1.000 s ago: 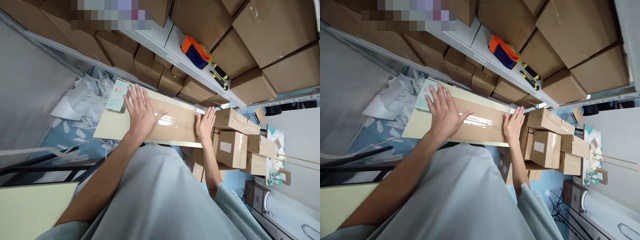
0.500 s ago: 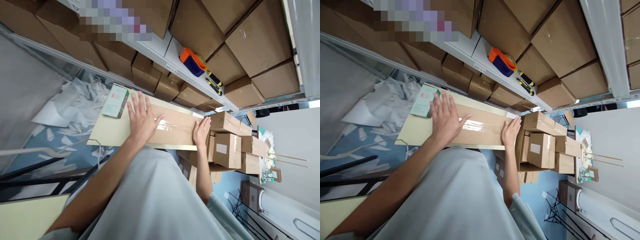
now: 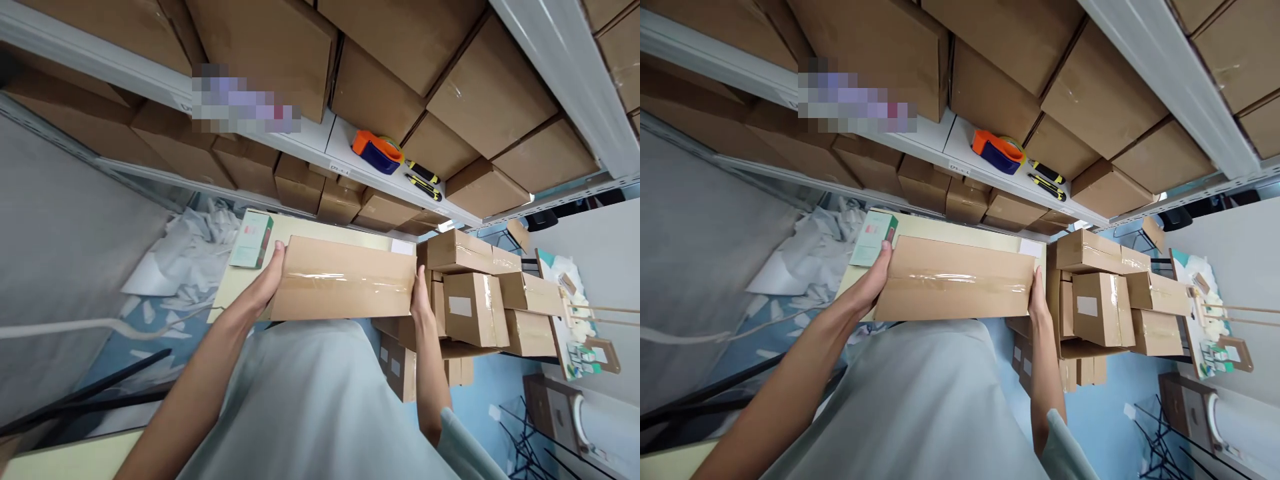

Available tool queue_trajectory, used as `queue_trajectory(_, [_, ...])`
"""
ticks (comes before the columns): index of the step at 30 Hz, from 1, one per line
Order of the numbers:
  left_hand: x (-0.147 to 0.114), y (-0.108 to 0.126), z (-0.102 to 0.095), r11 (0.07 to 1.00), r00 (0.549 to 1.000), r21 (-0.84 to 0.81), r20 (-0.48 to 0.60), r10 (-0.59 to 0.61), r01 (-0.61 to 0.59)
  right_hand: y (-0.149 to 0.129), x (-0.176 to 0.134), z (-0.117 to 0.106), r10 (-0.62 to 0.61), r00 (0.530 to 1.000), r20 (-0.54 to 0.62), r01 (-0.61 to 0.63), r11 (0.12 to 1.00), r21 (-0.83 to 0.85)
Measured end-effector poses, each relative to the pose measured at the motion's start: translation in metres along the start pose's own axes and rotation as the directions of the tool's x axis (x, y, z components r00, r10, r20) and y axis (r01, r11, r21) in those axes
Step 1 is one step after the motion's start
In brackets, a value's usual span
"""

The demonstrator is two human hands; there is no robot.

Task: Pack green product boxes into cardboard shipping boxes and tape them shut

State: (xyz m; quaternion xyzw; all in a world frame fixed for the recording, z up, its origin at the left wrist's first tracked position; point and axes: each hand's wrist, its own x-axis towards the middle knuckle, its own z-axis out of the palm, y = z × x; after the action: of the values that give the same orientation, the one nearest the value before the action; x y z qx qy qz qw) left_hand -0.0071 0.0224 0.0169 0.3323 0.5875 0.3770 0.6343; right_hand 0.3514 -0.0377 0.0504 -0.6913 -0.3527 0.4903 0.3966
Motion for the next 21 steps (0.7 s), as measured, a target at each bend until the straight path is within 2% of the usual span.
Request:
queue_trajectory(2, [-0.005, 0.005, -0.014, 0.999, 0.998, -0.048, 0.067, -0.018, 0.022, -0.002, -0.009, 0.002, -0.019, 1.0, 0.003, 0.018, 0.997, 0.069])
queue_trajectory(3, [-0.005, 0.005, -0.021, 0.996, 0.997, -0.078, 0.068, -0.041, 0.046, -0.001, -0.013, 0.003, -0.036, 0.999, 0.005, 0.036, 0.995, 0.097])
queue_trajectory(5, [-0.003, -0.004, -0.032, 0.994, 0.997, -0.088, -0.011, -0.072, 0.071, 0.005, -0.017, 0.005, -0.083, 0.997, 0.011, 0.081, 0.987, 0.136])
queue_trajectory(8, [0.005, -0.033, -0.039, 0.99, 0.983, -0.057, -0.122, -0.136, 0.129, 0.03, -0.015, 0.004, -0.106, 0.994, -0.005, 0.106, 0.981, 0.16])
queue_trajectory(13, [0.018, -0.091, -0.023, 0.984, 0.966, 0.019, -0.194, -0.169, 0.176, 0.1, 0.001, 0.001, 0.015, 0.998, -0.053, -0.01, 0.996, 0.088])
queue_trajectory(15, [0.02, -0.109, -0.014, 0.979, 0.963, 0.033, -0.189, -0.193, 0.203, 0.127, 0.007, 0.001, 0.039, 0.998, -0.043, -0.035, 0.996, 0.077])
queue_trajectory(18, [0.023, -0.127, -0.008, 0.967, 0.959, 0.059, -0.159, -0.235, 0.247, 0.157, 0.015, 0.002, 0.075, 0.997, -0.03, -0.074, 0.996, 0.047])
queue_trajectory(21, [0.033, -0.131, -0.009, 0.96, 0.958, 0.114, -0.162, -0.236, 0.256, 0.168, 0.027, 0.0, 0.103, 0.994, -0.034, -0.103, 0.995, 0.003])
